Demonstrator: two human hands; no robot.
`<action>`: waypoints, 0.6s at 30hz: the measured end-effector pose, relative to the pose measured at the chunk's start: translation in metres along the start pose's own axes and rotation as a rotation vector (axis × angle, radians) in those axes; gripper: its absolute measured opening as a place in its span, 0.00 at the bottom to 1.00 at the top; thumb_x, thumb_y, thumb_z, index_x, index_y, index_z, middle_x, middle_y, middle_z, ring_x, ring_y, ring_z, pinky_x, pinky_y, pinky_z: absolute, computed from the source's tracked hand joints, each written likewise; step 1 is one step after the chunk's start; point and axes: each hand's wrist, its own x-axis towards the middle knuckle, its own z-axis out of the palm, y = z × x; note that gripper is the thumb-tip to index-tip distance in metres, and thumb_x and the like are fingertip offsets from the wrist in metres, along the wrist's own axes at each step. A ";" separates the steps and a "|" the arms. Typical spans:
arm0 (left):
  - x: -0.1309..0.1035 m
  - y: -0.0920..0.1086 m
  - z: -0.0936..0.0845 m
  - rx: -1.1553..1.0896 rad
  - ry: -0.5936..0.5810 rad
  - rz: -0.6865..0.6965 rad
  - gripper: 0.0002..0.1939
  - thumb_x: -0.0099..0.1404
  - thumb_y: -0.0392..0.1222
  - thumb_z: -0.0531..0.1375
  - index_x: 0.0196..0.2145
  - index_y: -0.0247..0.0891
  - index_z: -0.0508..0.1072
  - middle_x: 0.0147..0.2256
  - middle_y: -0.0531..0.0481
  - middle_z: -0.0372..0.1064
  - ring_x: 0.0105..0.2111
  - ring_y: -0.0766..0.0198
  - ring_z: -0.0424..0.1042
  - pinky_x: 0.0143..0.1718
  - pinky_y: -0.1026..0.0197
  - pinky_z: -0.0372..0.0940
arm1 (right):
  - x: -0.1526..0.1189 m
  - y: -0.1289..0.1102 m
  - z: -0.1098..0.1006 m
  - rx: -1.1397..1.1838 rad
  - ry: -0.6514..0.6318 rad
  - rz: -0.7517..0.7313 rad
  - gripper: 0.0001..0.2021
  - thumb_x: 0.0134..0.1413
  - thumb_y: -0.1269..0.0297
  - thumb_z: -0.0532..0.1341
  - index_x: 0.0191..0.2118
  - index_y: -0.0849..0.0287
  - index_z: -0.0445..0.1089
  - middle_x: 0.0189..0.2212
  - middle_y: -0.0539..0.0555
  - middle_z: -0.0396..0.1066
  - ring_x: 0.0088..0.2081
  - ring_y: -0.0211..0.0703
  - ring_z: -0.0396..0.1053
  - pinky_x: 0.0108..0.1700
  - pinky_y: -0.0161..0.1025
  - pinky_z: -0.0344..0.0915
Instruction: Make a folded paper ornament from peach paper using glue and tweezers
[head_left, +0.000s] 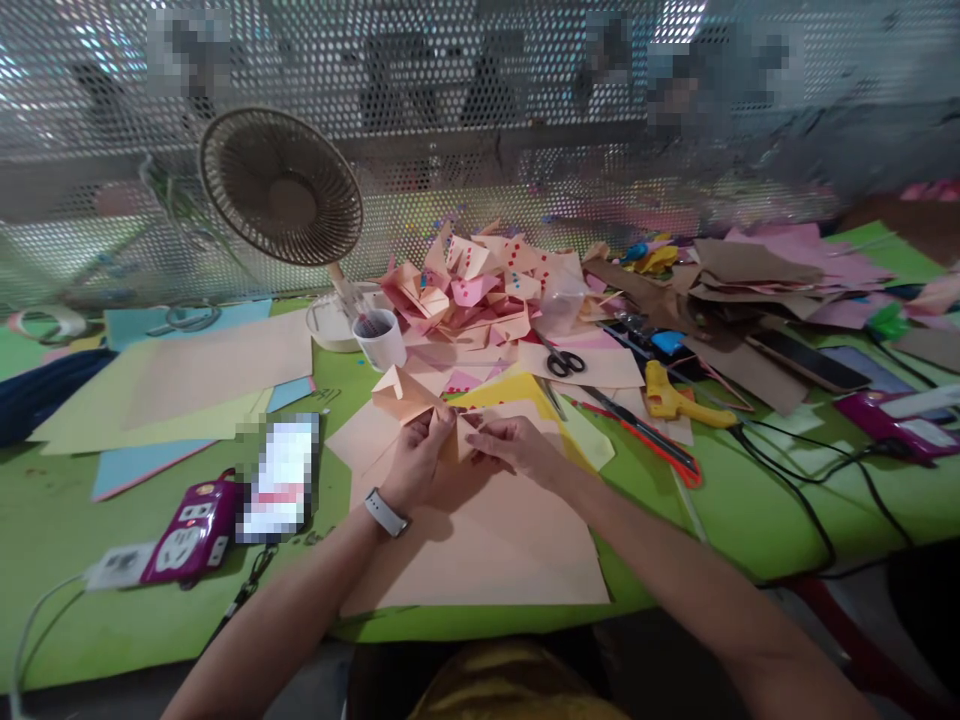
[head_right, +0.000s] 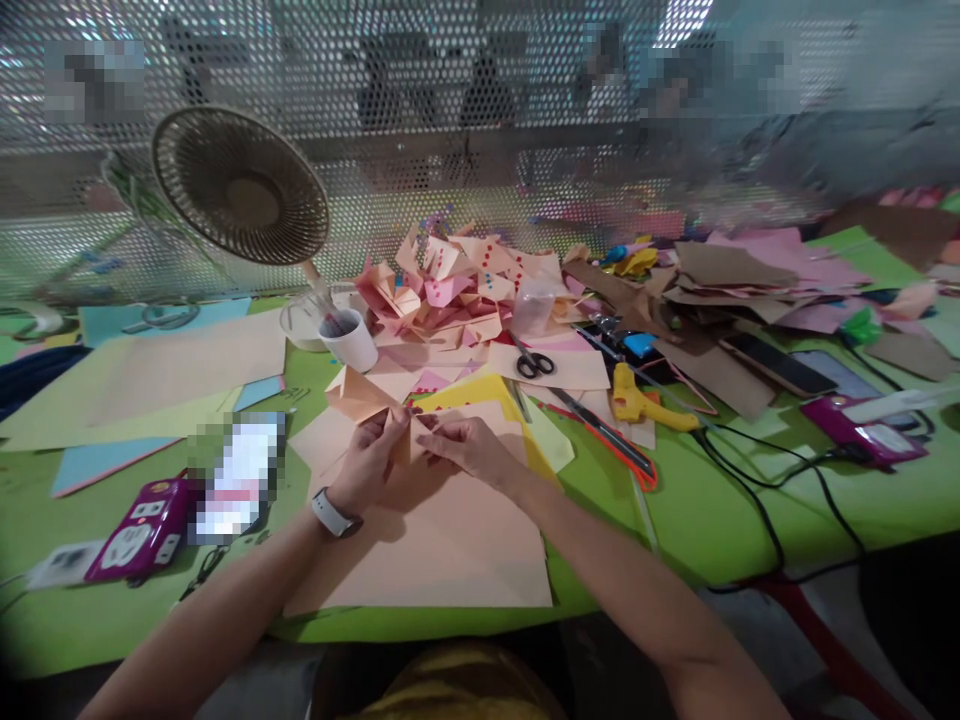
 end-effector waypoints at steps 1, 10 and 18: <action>-0.001 0.000 0.000 -0.011 -0.004 0.002 0.17 0.55 0.52 0.69 0.29 0.36 0.72 0.28 0.51 0.72 0.26 0.68 0.70 0.29 0.65 0.65 | 0.001 0.000 0.001 -0.008 0.002 -0.019 0.22 0.48 0.45 0.66 0.27 0.63 0.77 0.23 0.54 0.73 0.24 0.35 0.65 0.25 0.32 0.59; -0.001 -0.001 0.000 -0.073 0.006 -0.046 0.16 0.54 0.50 0.69 0.31 0.36 0.73 0.29 0.50 0.73 0.28 0.66 0.71 0.29 0.66 0.66 | 0.003 0.000 0.002 -0.076 0.030 -0.008 0.23 0.47 0.44 0.66 0.26 0.64 0.75 0.20 0.51 0.68 0.23 0.34 0.62 0.24 0.33 0.55; -0.004 0.004 0.002 0.011 0.007 -0.029 0.16 0.54 0.52 0.70 0.31 0.36 0.75 0.32 0.48 0.76 0.33 0.62 0.73 0.36 0.62 0.68 | 0.001 0.001 -0.003 -0.122 0.061 -0.127 0.22 0.51 0.44 0.64 0.25 0.61 0.70 0.19 0.48 0.63 0.23 0.34 0.60 0.25 0.33 0.55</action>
